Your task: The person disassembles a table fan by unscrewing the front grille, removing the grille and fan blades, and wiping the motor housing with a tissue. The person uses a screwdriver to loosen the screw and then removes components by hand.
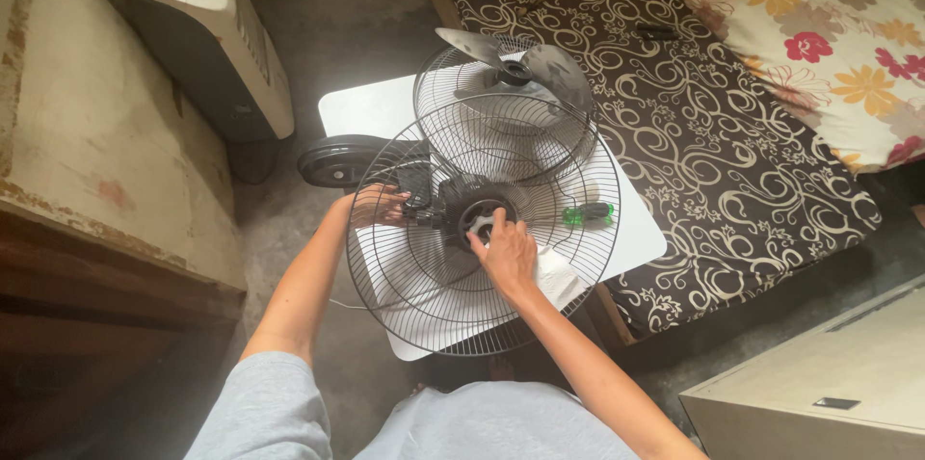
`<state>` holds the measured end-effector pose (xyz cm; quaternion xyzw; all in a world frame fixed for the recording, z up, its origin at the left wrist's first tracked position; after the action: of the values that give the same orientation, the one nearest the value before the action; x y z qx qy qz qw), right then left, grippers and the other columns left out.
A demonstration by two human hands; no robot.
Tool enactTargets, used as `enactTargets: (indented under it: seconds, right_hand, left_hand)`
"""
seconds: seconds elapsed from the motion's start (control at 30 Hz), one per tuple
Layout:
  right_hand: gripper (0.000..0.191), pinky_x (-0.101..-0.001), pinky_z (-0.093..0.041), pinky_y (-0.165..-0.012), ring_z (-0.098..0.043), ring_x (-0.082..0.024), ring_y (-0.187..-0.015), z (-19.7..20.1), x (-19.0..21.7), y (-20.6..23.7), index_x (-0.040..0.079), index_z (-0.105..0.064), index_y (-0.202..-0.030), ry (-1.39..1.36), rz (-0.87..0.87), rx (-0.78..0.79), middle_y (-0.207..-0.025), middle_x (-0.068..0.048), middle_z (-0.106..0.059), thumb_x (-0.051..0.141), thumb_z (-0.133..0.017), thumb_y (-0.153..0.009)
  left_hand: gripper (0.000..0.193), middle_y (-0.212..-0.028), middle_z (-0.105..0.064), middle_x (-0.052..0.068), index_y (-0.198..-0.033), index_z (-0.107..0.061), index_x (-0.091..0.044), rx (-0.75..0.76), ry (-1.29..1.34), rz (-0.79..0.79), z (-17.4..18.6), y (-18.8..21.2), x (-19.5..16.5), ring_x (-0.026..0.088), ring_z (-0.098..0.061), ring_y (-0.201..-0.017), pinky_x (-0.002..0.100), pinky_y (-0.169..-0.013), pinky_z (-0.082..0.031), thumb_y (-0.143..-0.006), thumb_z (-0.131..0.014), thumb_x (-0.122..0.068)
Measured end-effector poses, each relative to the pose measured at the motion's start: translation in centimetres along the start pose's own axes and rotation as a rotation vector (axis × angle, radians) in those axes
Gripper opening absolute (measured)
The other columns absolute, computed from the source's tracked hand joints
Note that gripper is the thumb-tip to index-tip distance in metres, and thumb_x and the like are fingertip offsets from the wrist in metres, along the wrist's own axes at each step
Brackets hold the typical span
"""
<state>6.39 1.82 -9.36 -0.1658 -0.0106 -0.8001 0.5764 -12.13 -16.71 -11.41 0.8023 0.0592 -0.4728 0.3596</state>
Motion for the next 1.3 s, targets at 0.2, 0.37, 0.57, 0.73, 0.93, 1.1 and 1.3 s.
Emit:
enactTargets:
  seconds: [0.2,0.37,0.57,0.73,0.93,1.1,1.3]
  right_hand:
    - [0.044,-0.0374,-0.048,-0.084,-0.057,-0.024,-0.101,1.2,0.0,0.7,0.015,-0.059,-0.115,0.252,0.428,-0.197,-0.102,-0.008,-0.059,0.011,-0.081,-0.078]
    - [0.062,-0.0396,-0.046,-0.077,-0.057,-0.026,-0.094,3.8,-0.2,0.9,0.013,-0.063,-0.124,0.159,0.452,-0.187,-0.101,-0.010,-0.061,0.029,-0.083,-0.068]
    - [0.075,-0.0444,-0.045,-0.082,-0.059,-0.032,-0.096,2.1,-0.2,-0.2,-0.004,-0.056,-0.111,0.009,-0.017,0.086,-0.093,-0.019,-0.068,0.063,-0.076,-0.084]
    - [0.063,-0.0430,-0.046,-0.085,-0.059,-0.032,-0.097,0.7,0.0,-0.6,-0.002,-0.057,-0.111,0.031,0.061,-0.031,-0.090,-0.016,-0.068,0.049,-0.080,-0.081]
    - [0.048,-0.0378,-0.046,-0.084,-0.057,-0.025,-0.099,0.9,0.7,0.2,0.011,-0.060,-0.115,0.246,0.334,-0.153,-0.099,-0.008,-0.061,0.023,-0.085,-0.076]
    - [0.059,-0.0320,-0.046,-0.083,-0.057,-0.018,-0.103,3.0,0.8,1.5,0.022,-0.061,-0.128,0.401,0.536,-0.286,-0.111,-0.002,-0.061,0.013,-0.083,-0.074]
    - [0.086,-0.0403,-0.044,-0.077,-0.059,-0.028,-0.086,1.7,-1.0,0.0,-0.004,-0.054,-0.116,0.086,0.057,0.111,-0.086,-0.016,-0.066,0.067,-0.083,-0.076]
  left_hand:
    - [0.042,-0.091,-0.069,0.010,-0.123,-0.049,-0.002,-0.056,-0.014,0.013,0.4,0.1,0.1,0.019,-0.068,-0.076,0.044,-0.087,-0.063,-0.093,-0.070,-0.023]
    - [0.044,-0.089,-0.068,0.010,-0.121,-0.052,0.005,0.037,0.101,-0.001,0.1,0.2,0.1,0.020,-0.069,-0.075,0.044,-0.087,-0.064,-0.097,-0.071,-0.027]
    - [0.048,-0.091,-0.072,0.011,-0.124,-0.053,0.003,0.064,0.165,0.004,-0.3,0.3,-0.1,0.022,-0.072,-0.077,0.044,-0.085,-0.064,-0.090,-0.073,-0.025]
    - [0.067,-0.093,-0.070,0.009,-0.138,-0.046,0.004,0.048,0.108,-0.030,-0.4,0.4,-0.3,0.019,-0.071,-0.077,0.042,-0.083,-0.065,-0.088,-0.079,-0.025]
    - [0.084,-0.092,-0.070,0.009,-0.146,-0.033,-0.005,-0.026,0.137,-0.083,0.0,0.4,-0.1,0.020,-0.073,-0.076,0.044,-0.079,-0.065,-0.079,-0.079,-0.025]
    - [0.088,-0.093,-0.064,0.011,-0.150,-0.024,-0.002,-0.119,-0.009,0.023,0.5,0.3,0.5,0.022,-0.068,-0.080,0.049,-0.086,-0.062,-0.089,-0.082,-0.027]
    - [0.089,-0.092,-0.069,0.010,-0.148,-0.031,-0.002,-0.036,0.141,-0.057,0.2,0.3,0.4,0.022,-0.073,-0.080,0.048,-0.082,-0.065,-0.078,-0.080,-0.027]
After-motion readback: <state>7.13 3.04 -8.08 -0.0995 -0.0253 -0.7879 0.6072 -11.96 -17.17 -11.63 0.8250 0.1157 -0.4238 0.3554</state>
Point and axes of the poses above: each hand's wrist, its own y-axis away from the middle knuckle, its own z-axis out of the back of the hand, x = y × z, the point moved 4 cm from there along -y, towards the middle knuckle
